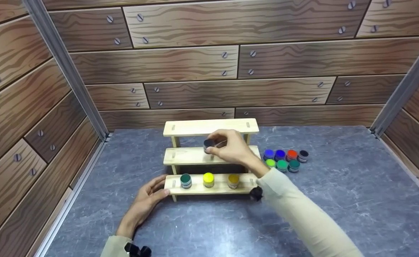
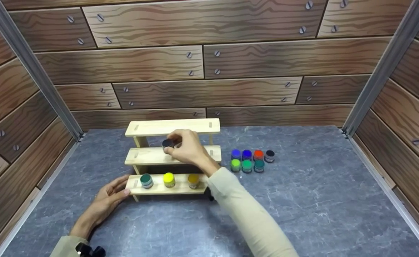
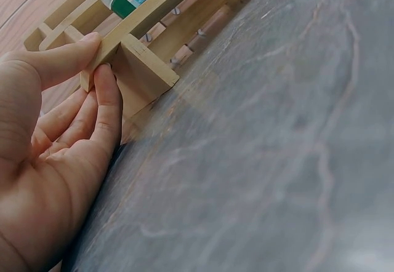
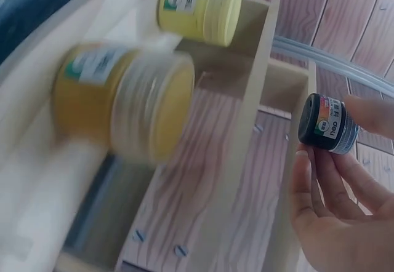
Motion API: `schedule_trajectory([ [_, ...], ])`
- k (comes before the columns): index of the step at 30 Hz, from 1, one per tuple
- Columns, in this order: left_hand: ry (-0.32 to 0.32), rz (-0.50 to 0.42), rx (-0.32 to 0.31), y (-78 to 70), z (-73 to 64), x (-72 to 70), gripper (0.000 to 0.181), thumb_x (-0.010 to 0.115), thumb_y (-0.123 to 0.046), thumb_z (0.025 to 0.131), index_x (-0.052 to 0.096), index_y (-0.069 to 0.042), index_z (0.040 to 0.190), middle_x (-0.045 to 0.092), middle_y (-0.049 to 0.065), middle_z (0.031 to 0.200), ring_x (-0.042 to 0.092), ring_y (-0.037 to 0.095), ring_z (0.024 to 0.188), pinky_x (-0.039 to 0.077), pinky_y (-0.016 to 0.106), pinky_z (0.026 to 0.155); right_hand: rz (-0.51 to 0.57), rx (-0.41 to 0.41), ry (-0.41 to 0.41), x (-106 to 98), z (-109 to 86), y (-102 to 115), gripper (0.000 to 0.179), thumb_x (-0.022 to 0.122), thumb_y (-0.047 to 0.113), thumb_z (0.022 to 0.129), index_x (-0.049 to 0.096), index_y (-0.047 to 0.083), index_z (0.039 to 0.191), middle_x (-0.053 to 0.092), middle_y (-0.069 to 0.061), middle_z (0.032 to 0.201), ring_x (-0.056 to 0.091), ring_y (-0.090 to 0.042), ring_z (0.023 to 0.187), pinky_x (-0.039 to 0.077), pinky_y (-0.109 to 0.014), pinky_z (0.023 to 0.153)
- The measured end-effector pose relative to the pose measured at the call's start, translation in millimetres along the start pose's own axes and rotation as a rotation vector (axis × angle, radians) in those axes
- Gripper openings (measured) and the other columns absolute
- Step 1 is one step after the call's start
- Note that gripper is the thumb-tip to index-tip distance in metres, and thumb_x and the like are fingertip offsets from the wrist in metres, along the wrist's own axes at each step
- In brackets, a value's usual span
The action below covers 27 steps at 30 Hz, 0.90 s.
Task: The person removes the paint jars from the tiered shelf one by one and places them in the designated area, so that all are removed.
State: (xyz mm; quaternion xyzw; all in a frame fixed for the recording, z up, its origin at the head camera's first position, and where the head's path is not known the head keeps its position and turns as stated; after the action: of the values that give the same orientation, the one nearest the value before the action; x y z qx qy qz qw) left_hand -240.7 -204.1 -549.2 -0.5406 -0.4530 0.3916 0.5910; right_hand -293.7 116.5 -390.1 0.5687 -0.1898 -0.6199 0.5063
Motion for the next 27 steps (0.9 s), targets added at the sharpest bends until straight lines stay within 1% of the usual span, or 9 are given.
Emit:
schedule_trajectory([
  [5,-0.009,-0.012,-0.002,-0.5,0.2,-0.3,0.076,0.072,-0.004,0.099,0.031,0.009,0.162,0.042,0.033,0.159,0.065,0.018,0.124,0.056,0.029,0.106,-0.018,0.010,-0.028,-20,-9.3,-3,0.036,0.087,0.010,0.085,0.076,0.002,0.119,0.078,-0.016,0.108,0.077,-0.029,0.094,0.065,-0.036,0.087],
  [10,-0.025,-0.017,-0.015,-0.2,0.0,-1.3,0.076,0.072,-0.003,0.098,0.033,0.008,0.162,0.043,0.031,0.160,0.064,0.018,0.126,0.055,0.029,0.106,-0.026,0.009,-0.042,-40,-19.0,-10,0.037,0.087,0.012,0.087,0.075,0.001,0.121,0.078,-0.017,0.110,0.076,-0.029,0.095,0.064,-0.038,0.090],
  [15,-0.020,-0.018,-0.014,0.1,0.0,-1.4,0.076,0.072,-0.003,0.098,0.032,0.008,0.162,0.042,0.031,0.161,0.063,0.020,0.127,0.055,0.030,0.107,-0.053,0.014,-0.062,-61,-28.0,-19,0.039,0.087,0.014,0.087,0.075,0.000,0.122,0.078,-0.018,0.110,0.076,-0.030,0.095,0.064,-0.039,0.091],
  [18,-0.016,-0.021,-0.014,0.4,0.0,-1.3,0.076,0.071,-0.003,0.098,0.032,0.008,0.162,0.041,0.032,0.161,0.062,0.021,0.129,0.055,0.030,0.108,-0.073,0.017,-0.079,-72,-32.5,-25,0.039,0.087,0.014,0.087,0.075,0.000,0.122,0.078,-0.018,0.110,0.076,-0.031,0.095,0.064,-0.042,0.091],
  [23,-0.018,-0.019,-0.016,0.5,-0.4,-0.8,0.076,0.071,-0.003,0.099,0.032,0.008,0.163,0.041,0.032,0.162,0.062,0.022,0.130,0.055,0.030,0.108,-0.119,0.009,-0.117,-90,-40.1,-33,0.039,0.086,0.015,0.089,0.074,-0.001,0.123,0.077,-0.019,0.114,0.076,-0.033,0.100,0.063,-0.047,0.094],
  [27,-0.011,-0.013,-0.021,0.1,-0.6,0.0,0.077,0.071,-0.005,0.099,0.031,0.007,0.163,0.040,0.031,0.163,0.063,0.020,0.129,0.055,0.028,0.107,-0.139,0.017,-0.137,-104,-48.7,-38,0.040,0.085,0.017,0.091,0.073,0.000,0.126,0.077,-0.019,0.118,0.074,-0.033,0.105,0.062,-0.047,0.097],
])
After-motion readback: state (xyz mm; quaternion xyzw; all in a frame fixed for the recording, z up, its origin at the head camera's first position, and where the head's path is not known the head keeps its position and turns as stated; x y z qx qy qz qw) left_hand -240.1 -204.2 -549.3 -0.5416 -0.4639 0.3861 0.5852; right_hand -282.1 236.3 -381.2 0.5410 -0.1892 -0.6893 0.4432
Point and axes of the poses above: each hand's wrist, its own z-axis towards the middle knuckle, its own x-axis out of the palm, y = z × x, the point moved 1 cm from there along z, towards the middle knuckle
